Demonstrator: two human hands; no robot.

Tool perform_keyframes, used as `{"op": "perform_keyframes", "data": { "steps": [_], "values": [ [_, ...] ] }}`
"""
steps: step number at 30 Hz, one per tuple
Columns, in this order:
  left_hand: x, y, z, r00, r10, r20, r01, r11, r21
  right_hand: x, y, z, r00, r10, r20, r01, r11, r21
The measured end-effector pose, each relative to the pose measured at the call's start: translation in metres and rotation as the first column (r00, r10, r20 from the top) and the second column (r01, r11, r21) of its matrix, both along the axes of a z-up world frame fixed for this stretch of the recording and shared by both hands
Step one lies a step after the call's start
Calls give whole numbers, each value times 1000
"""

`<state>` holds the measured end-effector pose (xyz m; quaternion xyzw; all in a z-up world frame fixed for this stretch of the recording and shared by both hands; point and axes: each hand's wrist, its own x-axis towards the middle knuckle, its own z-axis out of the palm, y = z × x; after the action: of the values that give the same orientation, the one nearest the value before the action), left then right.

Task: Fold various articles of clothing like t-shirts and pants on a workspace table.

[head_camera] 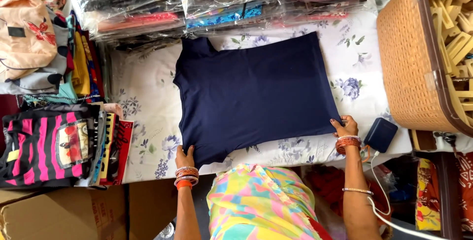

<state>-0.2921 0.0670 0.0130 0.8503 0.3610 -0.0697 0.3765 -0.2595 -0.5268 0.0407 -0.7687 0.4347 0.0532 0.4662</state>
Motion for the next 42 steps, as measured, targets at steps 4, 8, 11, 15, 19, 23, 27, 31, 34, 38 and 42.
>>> {"op": "perform_keyframes", "data": {
  "steps": [4,8,11,15,19,23,27,31,34,38,42],
  "values": [
    [0,9,0,999,-51,-20,51,998,21,0,-2,3,999,26,-32,-27,999,-30],
    [-9,8,-17,994,-108,14,106,990,88,-8,-4,-8,997,53,-51,-56,997,-58],
    [-14,-3,-17,994,-110,-24,112,988,108,-12,-1,-10,997,77,-29,-80,990,-120],
    [-2,-33,47,963,-160,-215,231,904,360,-19,32,16,961,236,-144,-277,811,-515],
    [19,-53,52,911,-384,151,251,807,535,-6,80,9,864,503,14,-281,507,-815],
    [60,-115,68,649,-676,349,400,693,600,25,192,42,638,770,-25,-476,368,-799],
    [80,-146,35,520,-845,124,693,502,517,30,246,4,219,976,-20,-666,135,-734],
    [77,-117,62,628,-769,-117,719,517,465,44,212,24,154,933,-324,-764,-95,-638],
    [45,-38,3,892,-449,-44,403,751,523,31,121,20,545,672,-501,-682,8,-732],
    [37,1,-4,885,-434,-167,432,635,641,11,15,-38,776,580,-248,-550,430,-716],
    [53,-29,8,900,-344,-269,430,596,678,19,36,-24,835,499,-232,-495,496,-714]
  ]
}}
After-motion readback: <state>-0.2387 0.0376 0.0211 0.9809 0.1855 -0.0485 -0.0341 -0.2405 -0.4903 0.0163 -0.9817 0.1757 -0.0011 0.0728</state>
